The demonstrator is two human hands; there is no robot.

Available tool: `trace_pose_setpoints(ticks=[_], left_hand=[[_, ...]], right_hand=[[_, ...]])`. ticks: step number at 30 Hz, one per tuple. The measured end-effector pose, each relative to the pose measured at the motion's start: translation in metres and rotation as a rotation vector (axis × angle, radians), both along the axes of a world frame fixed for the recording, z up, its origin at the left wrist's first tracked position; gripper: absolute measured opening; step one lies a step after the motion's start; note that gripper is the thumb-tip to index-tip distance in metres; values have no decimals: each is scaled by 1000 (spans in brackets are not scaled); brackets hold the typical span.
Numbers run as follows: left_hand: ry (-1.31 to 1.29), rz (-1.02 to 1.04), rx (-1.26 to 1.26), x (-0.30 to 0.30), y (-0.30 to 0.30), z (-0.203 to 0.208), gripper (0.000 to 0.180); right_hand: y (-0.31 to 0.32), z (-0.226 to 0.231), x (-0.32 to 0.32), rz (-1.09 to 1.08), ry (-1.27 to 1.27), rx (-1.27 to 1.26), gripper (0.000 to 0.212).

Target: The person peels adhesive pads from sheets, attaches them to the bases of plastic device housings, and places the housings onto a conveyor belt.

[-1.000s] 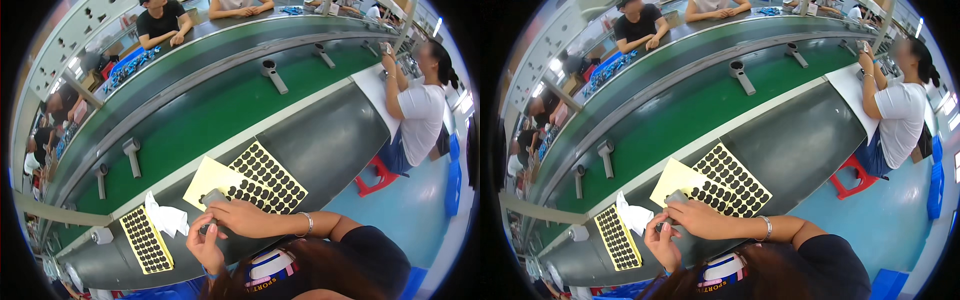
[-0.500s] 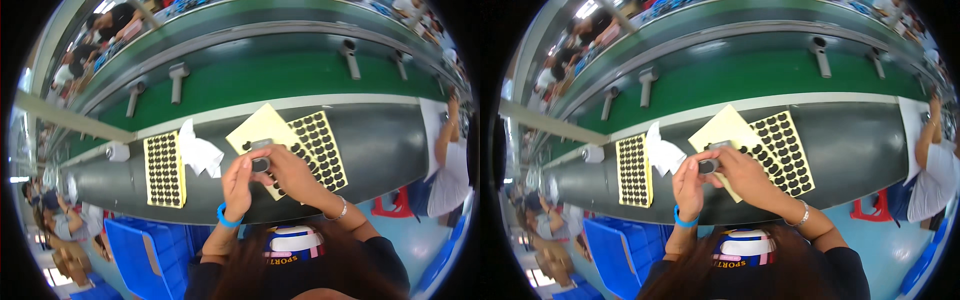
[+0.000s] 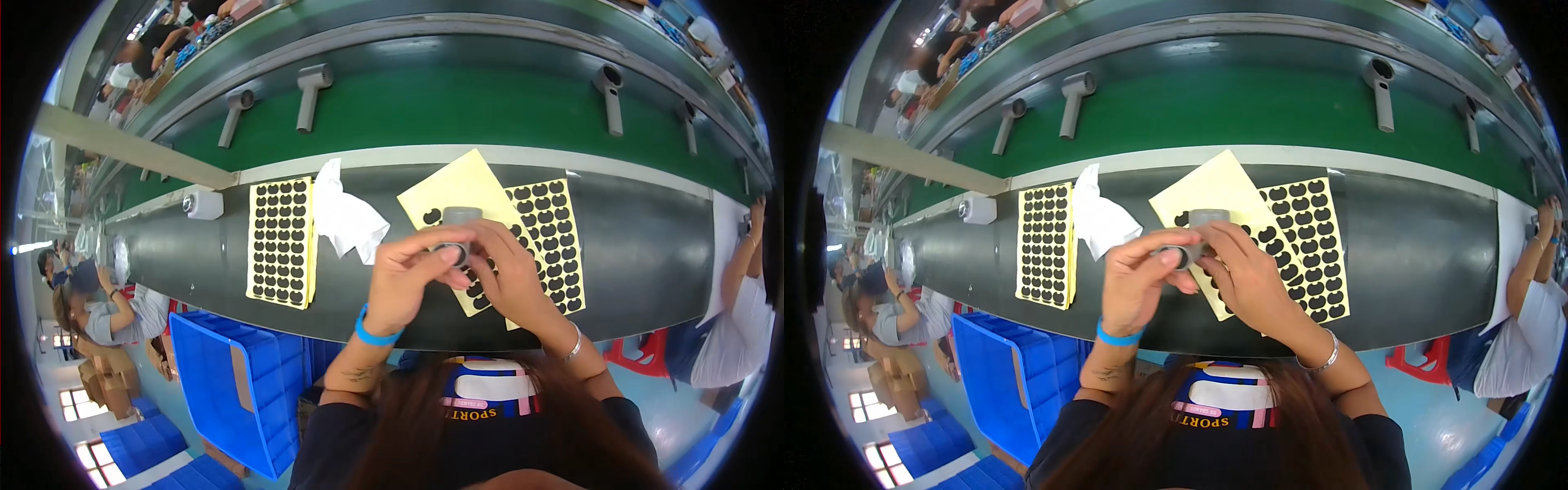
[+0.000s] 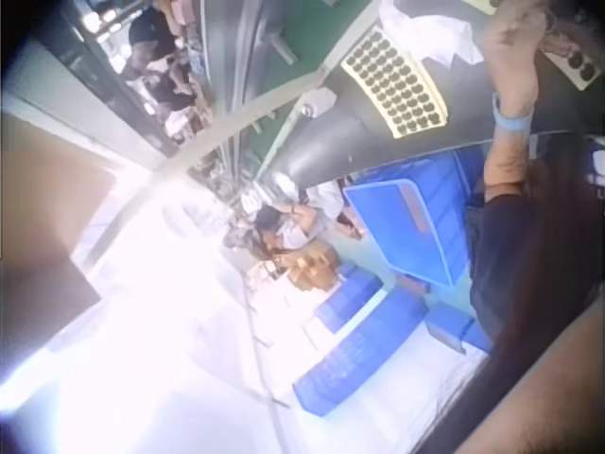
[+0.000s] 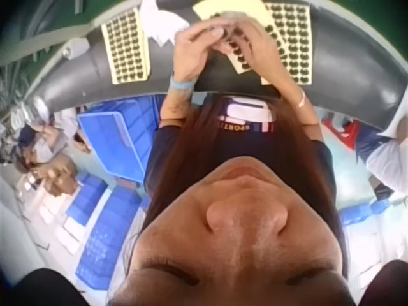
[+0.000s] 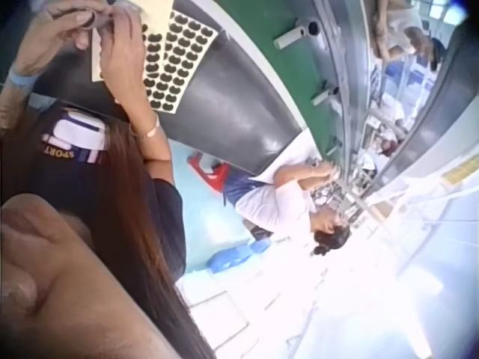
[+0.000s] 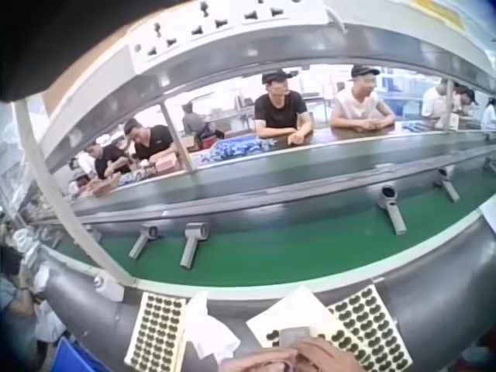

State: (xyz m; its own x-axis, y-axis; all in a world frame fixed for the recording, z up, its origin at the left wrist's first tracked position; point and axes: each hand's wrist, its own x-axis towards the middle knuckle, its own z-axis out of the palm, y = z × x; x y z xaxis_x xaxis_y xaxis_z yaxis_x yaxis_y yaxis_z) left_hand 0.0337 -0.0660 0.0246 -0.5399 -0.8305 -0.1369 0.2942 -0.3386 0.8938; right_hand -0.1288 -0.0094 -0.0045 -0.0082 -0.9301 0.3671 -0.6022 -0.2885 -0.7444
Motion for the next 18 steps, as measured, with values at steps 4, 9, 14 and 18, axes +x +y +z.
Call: trace_pose_setpoints(ticks=[4,9,14,18], left_hand=[[-25,-80,-181,-9,-45,13,20],[-168,-60,-888,-81,-132,-17,14],[-353,15,-1589,-139,-203,-79,12],[-557,-192,-1529,-154,-209,-98,12]], right_hand=[[-1,-8,-19,-160,-123,95,35],[6,-32,-48,-142,157,139,42],[24,-33,-39,23,435,265,64],[48,-44,-25,-182,518,381,67]])
